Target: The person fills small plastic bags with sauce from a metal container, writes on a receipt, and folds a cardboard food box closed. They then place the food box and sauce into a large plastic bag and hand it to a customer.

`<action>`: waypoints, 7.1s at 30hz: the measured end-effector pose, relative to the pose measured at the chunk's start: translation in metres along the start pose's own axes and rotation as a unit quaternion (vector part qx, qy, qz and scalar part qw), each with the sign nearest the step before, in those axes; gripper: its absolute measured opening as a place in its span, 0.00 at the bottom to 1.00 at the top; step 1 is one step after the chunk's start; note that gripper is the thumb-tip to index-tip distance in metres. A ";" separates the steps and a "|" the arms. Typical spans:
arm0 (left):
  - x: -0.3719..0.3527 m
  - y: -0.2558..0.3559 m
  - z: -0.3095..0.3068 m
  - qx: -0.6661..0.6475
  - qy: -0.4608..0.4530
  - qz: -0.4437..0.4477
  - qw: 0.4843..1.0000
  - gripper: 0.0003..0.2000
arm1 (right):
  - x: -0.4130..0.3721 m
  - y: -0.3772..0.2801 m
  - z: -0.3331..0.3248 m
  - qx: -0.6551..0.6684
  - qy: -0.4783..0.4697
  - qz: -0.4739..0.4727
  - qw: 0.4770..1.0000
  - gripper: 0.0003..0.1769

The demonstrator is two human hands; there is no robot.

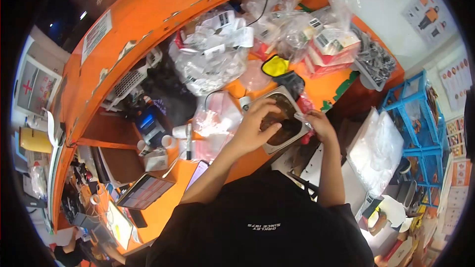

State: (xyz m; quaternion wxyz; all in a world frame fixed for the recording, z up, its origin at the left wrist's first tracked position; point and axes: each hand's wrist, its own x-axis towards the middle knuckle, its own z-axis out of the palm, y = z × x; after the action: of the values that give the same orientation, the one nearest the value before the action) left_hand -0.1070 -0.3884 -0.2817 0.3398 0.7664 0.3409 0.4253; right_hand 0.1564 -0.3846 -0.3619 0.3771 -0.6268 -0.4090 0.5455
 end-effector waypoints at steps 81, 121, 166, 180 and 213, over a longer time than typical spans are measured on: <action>-0.091 0.041 0.002 -0.020 -0.103 -0.179 0.978 0.12 | -0.130 -0.045 0.088 -0.140 -0.205 -0.225 0.942 0.04; -0.110 -0.013 0.019 0.018 0.217 -0.229 0.949 0.15 | 0.012 -0.055 0.119 -0.530 -0.066 -0.289 0.795 0.13; -0.115 -0.028 0.051 -0.545 0.246 -0.329 0.731 0.14 | -0.022 -0.029 0.085 -0.246 -0.226 -0.218 0.917 0.04; -0.114 -0.025 0.008 -0.234 0.265 -0.263 0.898 0.19 | -0.010 -0.023 0.055 0.112 -0.148 0.027 0.982 0.14; -0.019 -0.024 0.024 0.100 -0.002 -0.052 0.994 0.28 | -0.092 -0.128 0.054 -0.294 -0.111 -0.483 0.817 0.06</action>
State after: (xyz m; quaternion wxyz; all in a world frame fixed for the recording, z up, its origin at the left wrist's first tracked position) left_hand -0.0987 -0.3967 -0.3187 0.2835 0.7787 0.4203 0.3697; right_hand 0.0839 -0.4194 -0.2161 0.3423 -0.3648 -0.8393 0.2130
